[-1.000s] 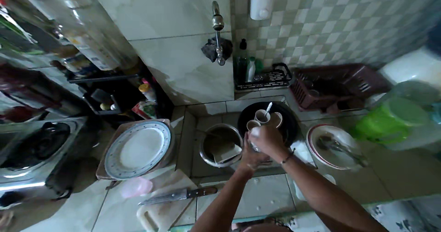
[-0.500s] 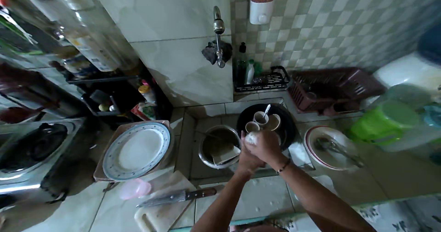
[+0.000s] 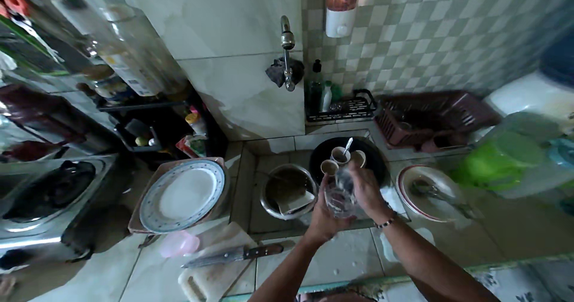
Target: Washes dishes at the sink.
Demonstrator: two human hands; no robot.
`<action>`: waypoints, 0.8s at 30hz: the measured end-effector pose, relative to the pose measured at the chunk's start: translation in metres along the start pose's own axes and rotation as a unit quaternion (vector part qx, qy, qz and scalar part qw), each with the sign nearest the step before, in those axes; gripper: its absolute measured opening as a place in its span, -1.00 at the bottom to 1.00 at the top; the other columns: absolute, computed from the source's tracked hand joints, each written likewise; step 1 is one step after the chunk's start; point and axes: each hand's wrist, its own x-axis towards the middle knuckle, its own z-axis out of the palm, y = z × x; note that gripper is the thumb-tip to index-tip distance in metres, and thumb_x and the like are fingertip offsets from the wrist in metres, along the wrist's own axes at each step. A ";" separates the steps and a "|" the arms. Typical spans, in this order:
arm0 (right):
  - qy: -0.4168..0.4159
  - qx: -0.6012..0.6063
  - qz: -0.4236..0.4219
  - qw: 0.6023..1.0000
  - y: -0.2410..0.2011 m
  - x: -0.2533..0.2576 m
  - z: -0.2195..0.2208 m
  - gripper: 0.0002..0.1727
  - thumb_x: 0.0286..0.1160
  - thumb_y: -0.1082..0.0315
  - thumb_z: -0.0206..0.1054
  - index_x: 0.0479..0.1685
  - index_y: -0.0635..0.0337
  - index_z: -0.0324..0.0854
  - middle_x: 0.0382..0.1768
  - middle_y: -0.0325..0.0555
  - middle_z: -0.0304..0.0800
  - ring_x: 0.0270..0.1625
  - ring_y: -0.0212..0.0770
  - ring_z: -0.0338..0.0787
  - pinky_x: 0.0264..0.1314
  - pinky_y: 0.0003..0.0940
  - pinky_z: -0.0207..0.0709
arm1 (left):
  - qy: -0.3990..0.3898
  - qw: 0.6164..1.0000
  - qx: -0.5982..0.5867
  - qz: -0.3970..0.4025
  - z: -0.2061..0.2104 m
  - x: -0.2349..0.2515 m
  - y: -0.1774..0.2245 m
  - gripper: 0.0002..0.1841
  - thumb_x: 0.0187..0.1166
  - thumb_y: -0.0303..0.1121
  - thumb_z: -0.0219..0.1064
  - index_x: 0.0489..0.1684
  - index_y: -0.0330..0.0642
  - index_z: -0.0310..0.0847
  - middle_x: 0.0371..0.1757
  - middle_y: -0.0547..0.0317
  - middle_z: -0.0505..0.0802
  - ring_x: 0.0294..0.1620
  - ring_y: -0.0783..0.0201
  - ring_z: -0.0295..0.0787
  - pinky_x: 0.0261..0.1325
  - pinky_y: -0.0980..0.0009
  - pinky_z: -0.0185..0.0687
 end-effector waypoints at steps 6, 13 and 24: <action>-0.138 -0.114 -0.143 0.973 0.002 -0.021 -0.003 -0.62 0.73 0.21 0.21 0.17 0.37 0.72 0.15 0.17 0.82 0.28 0.01 0.80 0.46 -0.08 0.59 | 0.009 0.998 0.032 0.053 -0.013 0.004 0.009 0.39 -0.15 -0.49 0.80 0.83 -0.52 -0.26 0.63 -0.31 0.50 0.54 0.22 0.59 0.61 0.34 0.52; -0.423 -0.128 0.009 0.897 0.010 -0.017 -0.022 -0.45 0.56 0.15 0.46 0.36 0.41 0.57 0.18 0.22 0.75 0.25 -0.01 0.74 0.44 -0.07 0.51 | -0.209 0.919 0.333 -0.029 -0.029 0.019 0.040 0.26 0.13 -0.31 0.72 0.94 -0.01 -0.18 0.33 -0.23 0.77 0.27 -0.11 0.79 0.39 -0.11 0.64; 0.014 0.477 0.284 0.832 0.004 -0.045 0.013 -0.72 0.77 0.37 0.18 0.27 0.35 0.52 -0.03 0.00 0.81 -0.02 -0.21 0.84 0.12 -0.28 0.77 | 0.007 0.989 -0.146 -0.016 -0.019 0.033 0.015 -0.64 0.47 -0.30 0.43 0.10 -0.37 0.66 0.09 0.01 0.88 0.10 0.23 0.82 0.23 0.25 0.76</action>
